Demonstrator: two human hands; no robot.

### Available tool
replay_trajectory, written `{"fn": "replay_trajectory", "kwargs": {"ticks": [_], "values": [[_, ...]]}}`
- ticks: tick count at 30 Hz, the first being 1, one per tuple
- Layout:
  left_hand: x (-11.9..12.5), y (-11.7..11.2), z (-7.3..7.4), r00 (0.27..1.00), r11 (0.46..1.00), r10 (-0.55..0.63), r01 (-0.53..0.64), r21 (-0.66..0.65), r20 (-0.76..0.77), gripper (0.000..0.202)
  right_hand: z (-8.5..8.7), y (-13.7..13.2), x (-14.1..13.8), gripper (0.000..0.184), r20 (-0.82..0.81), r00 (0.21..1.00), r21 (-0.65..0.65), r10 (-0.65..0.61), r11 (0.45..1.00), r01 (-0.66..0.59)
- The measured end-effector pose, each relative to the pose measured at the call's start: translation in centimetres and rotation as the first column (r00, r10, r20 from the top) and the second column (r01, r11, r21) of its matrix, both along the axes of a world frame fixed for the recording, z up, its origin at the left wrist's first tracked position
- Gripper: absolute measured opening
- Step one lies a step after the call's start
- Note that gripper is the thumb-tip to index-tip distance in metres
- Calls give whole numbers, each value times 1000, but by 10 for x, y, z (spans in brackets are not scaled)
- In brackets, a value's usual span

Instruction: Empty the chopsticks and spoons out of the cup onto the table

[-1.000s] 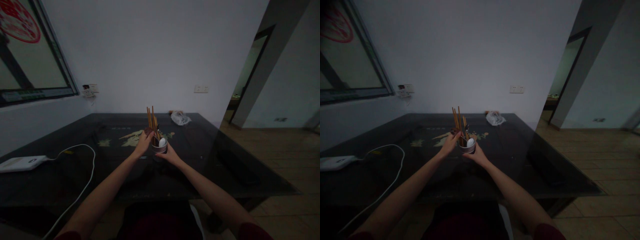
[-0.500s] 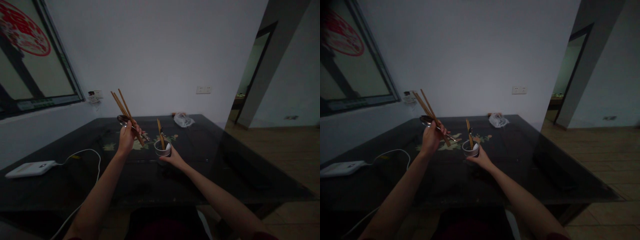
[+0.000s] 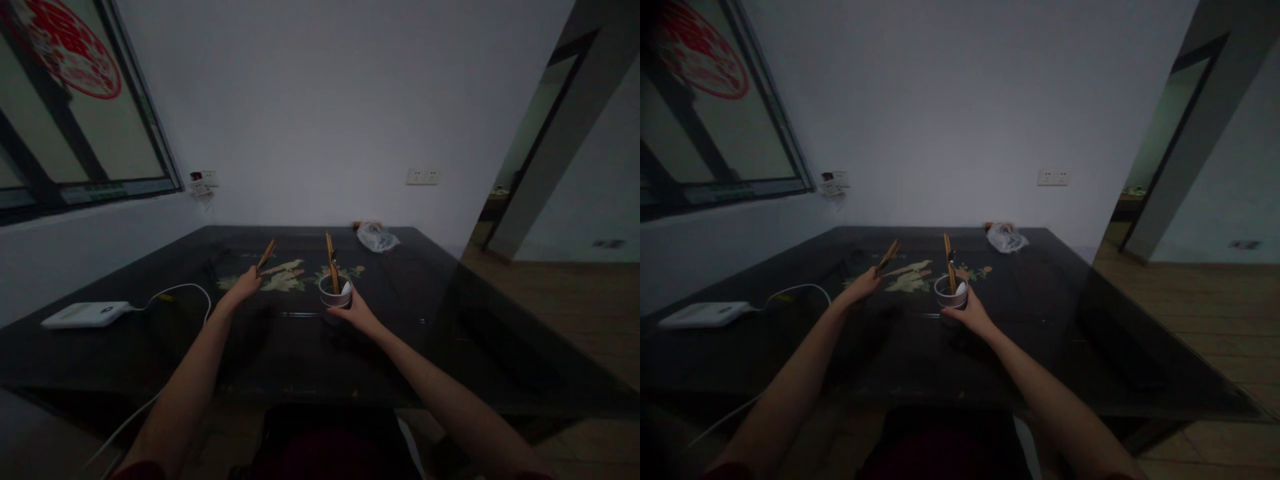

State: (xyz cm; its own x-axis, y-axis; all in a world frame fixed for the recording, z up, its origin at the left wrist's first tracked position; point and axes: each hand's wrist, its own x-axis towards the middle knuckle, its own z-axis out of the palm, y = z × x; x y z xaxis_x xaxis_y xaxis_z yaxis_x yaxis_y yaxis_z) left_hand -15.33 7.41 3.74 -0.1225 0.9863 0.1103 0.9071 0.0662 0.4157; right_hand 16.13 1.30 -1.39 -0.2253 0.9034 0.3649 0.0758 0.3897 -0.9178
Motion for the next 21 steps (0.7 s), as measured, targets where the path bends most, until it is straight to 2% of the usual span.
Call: {"fn": "replay_trajectory", "kwargs": {"ticks": [3, 9, 21], "values": [[-1, 4, -11, 987, 995, 57, -68, -75, -149, 31, 1, 0, 0, 85, -1, 1000, 1, -5, 1000, 5], [5, 4, -28, 976, 990, 57, -83, -117, -212, 36, -2, 3, 1, 84, 32, 999, -10, -31, 999, 31], [6, 1, -34, 953, 993, 24, -57, -101, -303, 36, -5, 5, 1, 82, 9, 1000, 1, 0, 1000, 0]]}}
